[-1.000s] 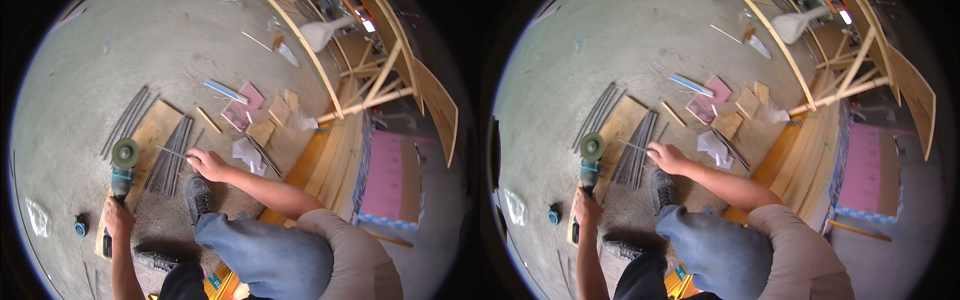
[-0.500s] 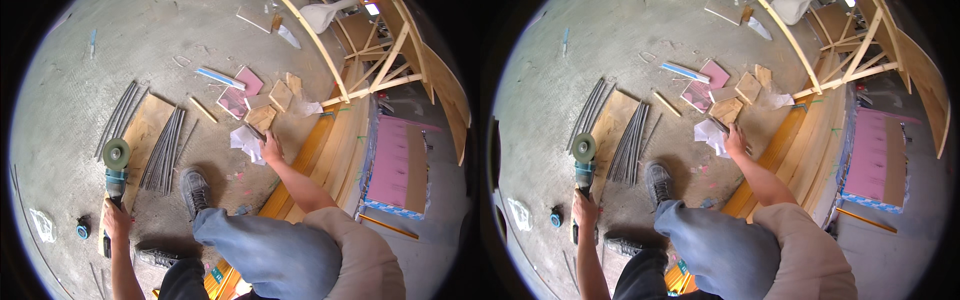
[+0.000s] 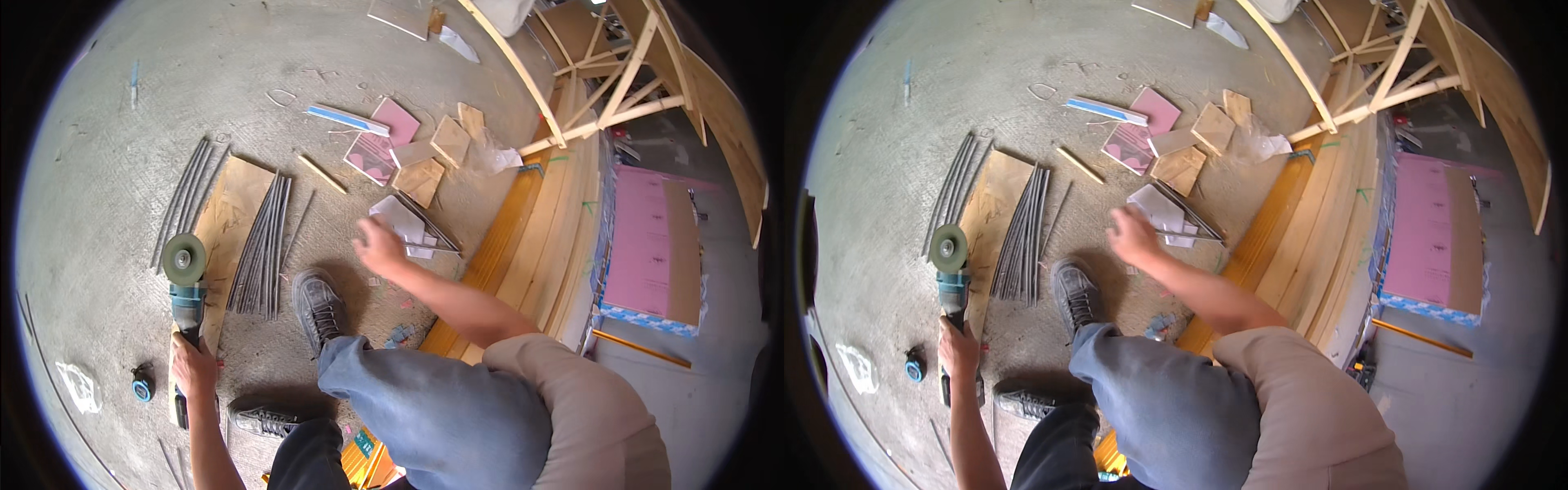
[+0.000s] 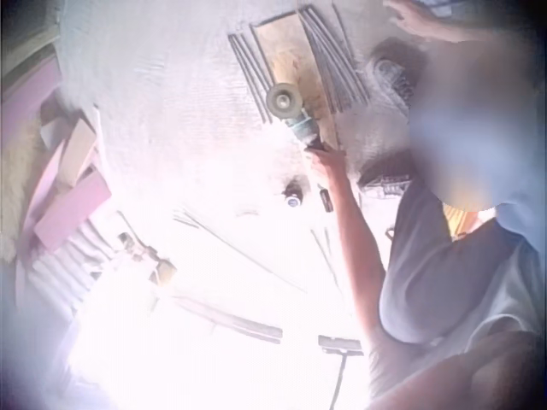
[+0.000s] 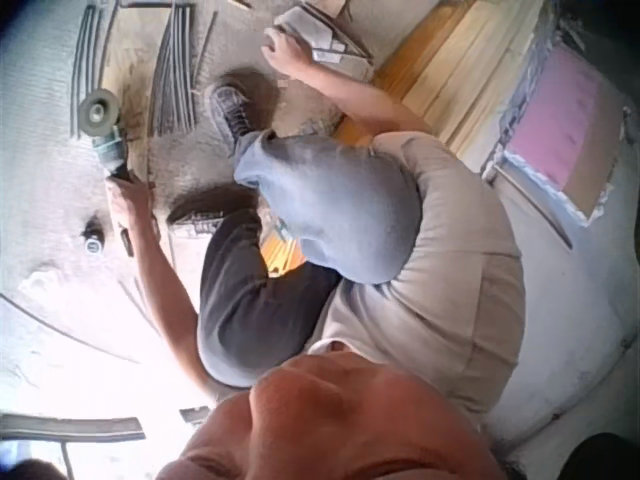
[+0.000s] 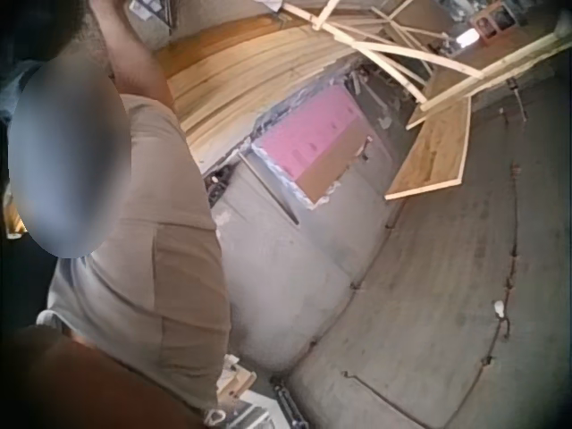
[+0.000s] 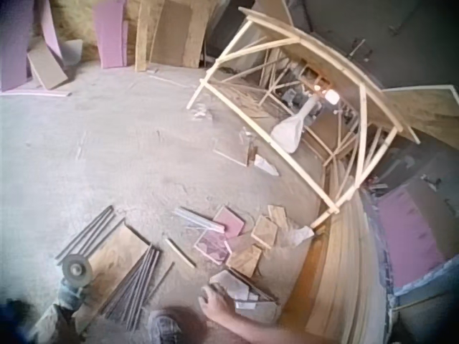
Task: The person sits on the floor and uses an angle grinder to cut and grind metal rods. They repeatedly pick up rods, position them on a wooden board, and apply the grinder to the ends, producing sparks. The person handles the rods one at a time and places the finished pieces aside.
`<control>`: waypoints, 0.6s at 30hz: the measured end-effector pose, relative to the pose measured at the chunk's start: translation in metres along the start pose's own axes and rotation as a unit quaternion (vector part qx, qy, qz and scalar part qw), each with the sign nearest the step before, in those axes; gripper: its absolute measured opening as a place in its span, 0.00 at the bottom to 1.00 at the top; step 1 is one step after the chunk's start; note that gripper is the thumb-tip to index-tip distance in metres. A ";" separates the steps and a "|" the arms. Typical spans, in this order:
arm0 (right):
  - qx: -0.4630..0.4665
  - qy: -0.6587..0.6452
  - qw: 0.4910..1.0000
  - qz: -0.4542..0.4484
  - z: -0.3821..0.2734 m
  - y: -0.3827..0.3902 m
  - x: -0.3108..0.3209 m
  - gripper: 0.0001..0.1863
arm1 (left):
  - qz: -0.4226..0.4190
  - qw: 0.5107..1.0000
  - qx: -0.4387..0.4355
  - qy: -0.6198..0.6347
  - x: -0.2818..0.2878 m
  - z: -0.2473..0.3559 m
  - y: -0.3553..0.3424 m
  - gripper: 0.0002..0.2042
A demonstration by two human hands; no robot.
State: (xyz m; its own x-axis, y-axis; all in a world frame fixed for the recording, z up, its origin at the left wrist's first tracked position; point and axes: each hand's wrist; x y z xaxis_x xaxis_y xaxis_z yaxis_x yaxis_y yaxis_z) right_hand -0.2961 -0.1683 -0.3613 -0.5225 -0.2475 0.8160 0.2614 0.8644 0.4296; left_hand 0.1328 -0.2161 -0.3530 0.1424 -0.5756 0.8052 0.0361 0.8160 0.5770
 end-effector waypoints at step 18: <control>-0.218 0.167 0.959 -0.076 0.180 0.023 0.060 0.13 | 0.012 1.000 -0.011 0.001 0.005 0.007 0.002 0.19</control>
State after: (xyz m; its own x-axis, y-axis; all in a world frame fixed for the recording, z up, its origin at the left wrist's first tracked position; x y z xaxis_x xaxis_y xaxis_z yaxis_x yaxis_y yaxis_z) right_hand -0.4674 -0.0845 -0.3720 -0.3110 -0.5456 0.7782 0.5547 0.5607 0.6148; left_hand 0.1262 -0.2174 -0.3467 0.1445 -0.5563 0.8183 0.0546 0.8302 0.5548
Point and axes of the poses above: each hand's wrist, its own y-axis away from the middle knuckle, its own x-axis out of the back of the hand, z = x × y, and after that the axes turned 13 degrees about -z, right-handed
